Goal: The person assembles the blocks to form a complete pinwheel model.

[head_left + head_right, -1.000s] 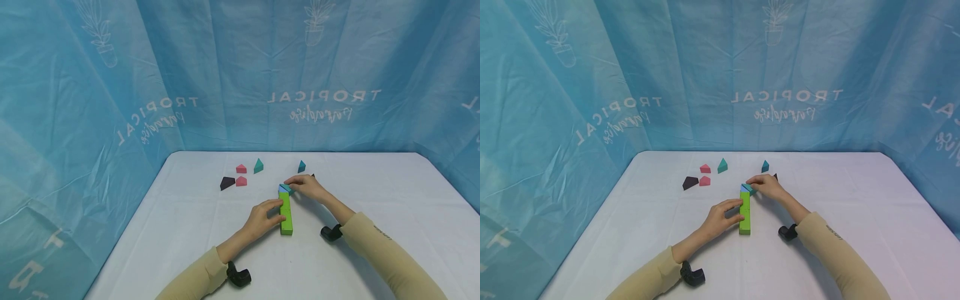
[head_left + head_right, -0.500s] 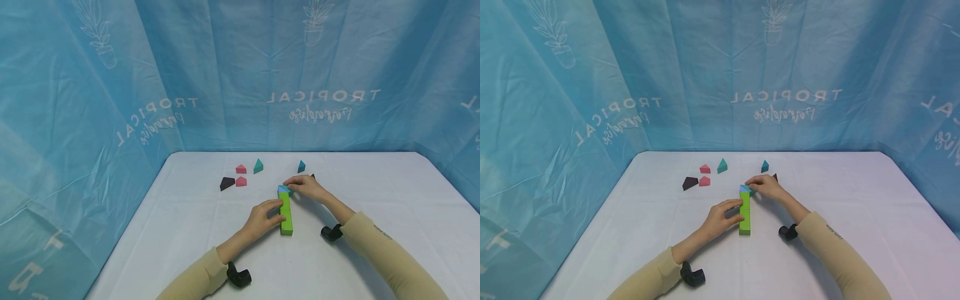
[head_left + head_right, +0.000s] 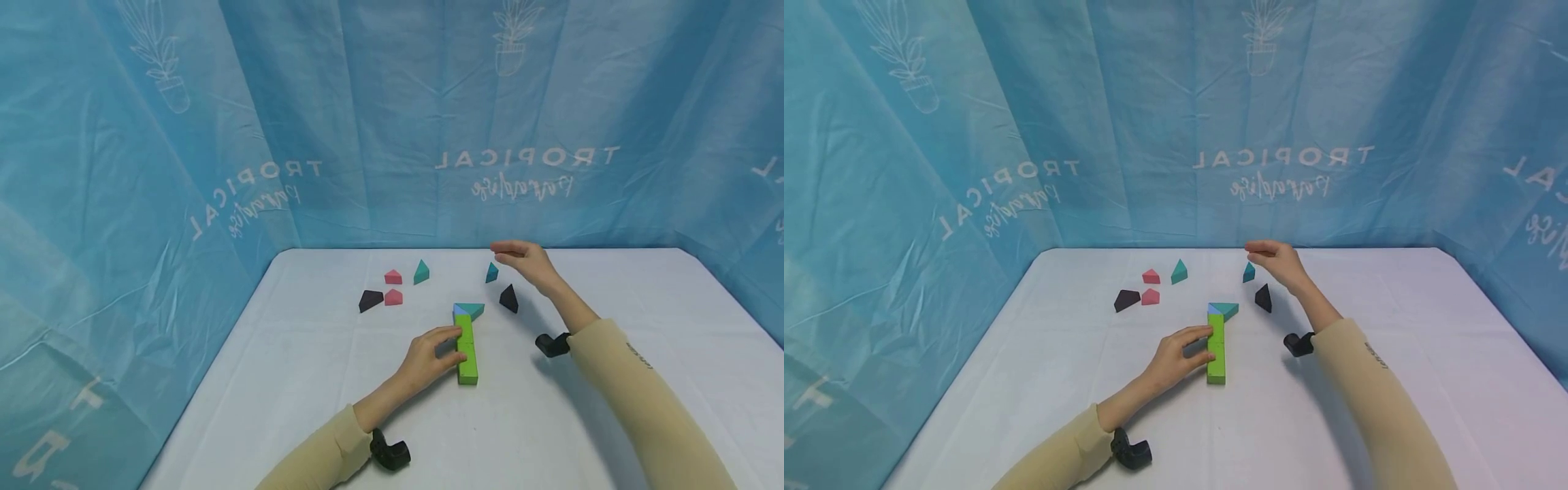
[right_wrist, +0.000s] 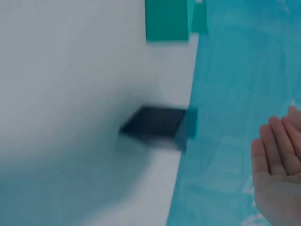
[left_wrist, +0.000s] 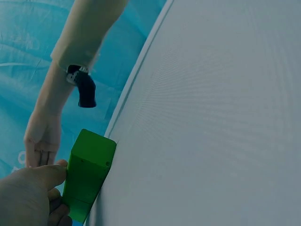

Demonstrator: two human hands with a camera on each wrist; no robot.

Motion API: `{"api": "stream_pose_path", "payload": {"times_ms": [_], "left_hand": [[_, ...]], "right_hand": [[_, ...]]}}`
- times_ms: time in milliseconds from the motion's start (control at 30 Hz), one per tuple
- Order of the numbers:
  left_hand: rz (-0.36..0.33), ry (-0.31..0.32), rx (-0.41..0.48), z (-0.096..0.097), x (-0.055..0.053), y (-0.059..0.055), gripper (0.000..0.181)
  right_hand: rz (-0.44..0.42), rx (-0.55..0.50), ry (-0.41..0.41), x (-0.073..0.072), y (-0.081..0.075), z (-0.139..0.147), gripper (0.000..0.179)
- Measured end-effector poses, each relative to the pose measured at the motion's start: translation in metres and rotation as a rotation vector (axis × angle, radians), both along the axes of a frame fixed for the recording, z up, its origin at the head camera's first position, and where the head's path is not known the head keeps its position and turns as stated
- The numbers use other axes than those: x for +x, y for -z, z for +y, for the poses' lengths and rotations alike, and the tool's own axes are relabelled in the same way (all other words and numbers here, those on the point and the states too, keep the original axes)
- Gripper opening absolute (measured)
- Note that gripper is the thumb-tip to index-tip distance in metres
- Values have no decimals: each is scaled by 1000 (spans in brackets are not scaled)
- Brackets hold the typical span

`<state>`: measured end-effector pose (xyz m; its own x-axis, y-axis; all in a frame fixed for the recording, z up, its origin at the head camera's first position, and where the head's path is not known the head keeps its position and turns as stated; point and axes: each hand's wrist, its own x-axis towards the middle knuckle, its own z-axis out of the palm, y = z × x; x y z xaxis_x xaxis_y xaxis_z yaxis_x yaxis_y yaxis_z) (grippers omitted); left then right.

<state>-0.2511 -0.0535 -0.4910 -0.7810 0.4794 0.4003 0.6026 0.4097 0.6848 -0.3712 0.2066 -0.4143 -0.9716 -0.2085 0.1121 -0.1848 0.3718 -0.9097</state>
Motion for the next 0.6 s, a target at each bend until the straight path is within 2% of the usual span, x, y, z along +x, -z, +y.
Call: {"api": "stream_pose_path", "payload": {"times_ms": [267,400,600], "left_hand": [[19,2,1,-2,1,2,47],[12,4,-5,-1,2,2,47],[8,-2,-3,-1,2,1,47]], "right_hand": [[-89,-2,5,-25,23,12,53],[-133,12,6,-30,34,12,51],[-147,-15,-18,-34,42,10,45]]}}
